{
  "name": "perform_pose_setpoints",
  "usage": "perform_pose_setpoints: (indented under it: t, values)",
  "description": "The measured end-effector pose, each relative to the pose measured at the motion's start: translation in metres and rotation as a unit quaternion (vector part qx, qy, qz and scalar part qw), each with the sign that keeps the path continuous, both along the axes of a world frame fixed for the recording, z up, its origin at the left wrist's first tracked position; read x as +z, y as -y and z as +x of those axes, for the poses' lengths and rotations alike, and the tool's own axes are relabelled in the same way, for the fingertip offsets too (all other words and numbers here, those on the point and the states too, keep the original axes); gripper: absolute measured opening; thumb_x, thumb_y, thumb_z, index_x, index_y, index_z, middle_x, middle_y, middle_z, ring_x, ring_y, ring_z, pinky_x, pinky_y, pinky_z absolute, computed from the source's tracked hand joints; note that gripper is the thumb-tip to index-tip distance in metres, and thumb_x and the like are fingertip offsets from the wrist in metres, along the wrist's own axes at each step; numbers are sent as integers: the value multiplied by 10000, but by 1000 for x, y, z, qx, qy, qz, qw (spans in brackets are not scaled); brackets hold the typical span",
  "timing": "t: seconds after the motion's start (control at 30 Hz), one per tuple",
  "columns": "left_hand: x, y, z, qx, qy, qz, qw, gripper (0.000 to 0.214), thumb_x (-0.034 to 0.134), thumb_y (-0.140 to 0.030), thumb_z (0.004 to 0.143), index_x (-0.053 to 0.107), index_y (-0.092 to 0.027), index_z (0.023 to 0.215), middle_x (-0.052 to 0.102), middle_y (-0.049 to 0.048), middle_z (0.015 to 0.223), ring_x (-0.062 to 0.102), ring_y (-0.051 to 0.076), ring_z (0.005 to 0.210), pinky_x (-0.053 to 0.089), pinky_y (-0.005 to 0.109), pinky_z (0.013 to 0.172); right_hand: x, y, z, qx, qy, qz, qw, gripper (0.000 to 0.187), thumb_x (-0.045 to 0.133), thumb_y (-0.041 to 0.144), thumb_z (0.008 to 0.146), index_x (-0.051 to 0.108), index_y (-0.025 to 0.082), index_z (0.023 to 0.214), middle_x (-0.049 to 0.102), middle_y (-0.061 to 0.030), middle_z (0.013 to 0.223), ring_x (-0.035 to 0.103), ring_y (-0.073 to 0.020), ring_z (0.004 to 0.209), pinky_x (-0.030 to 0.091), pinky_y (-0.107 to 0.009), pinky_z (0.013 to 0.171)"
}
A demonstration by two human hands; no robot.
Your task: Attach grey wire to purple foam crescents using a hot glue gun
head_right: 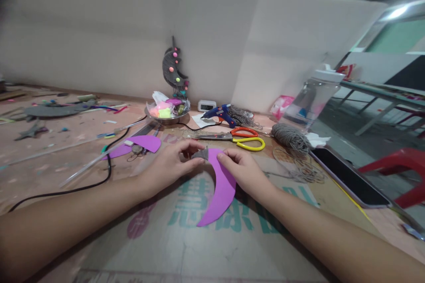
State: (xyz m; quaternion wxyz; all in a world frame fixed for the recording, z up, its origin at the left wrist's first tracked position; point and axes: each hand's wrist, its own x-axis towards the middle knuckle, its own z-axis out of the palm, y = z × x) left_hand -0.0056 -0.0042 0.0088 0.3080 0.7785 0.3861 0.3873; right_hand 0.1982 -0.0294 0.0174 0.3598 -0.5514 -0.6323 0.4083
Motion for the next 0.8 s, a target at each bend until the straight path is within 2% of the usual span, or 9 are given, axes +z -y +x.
perform_pose_setpoints:
  t: [0.2,0.33,0.57,0.8]
  values:
    - [2,0,0,4,-12,23,1000,209,635,-269,830,678,-193,1020,711,33,996,625,182,907,468,299,811,1,1,0,17,-22,-4,1000,404,621,570,766,614,167,772,554,8,677,468,-119,584,377,-234,524]
    - [-1,-1,0,-10,-21,61,998,247,655,-308,828,667,-197,1049,704,35,1012,617,185,930,466,304,829,0,0,1,18,-21,-6,1000,395,611,557,778,598,165,734,528,16,658,447,-108,569,358,-226,514]
    - [-1,1,-2,-6,-25,81,996,187,649,-271,834,666,-176,994,702,38,969,615,188,921,457,316,839,2,1,0,15,-33,-13,999,398,631,559,756,588,166,721,512,22,646,429,-106,561,340,-228,507]
    - [-2,1,-2,-15,-34,86,996,211,652,-294,841,666,-186,1022,704,36,997,612,188,926,456,313,835,2,2,0,27,-21,-3,999,401,608,560,778,553,171,696,480,31,634,406,-103,561,324,-228,512]
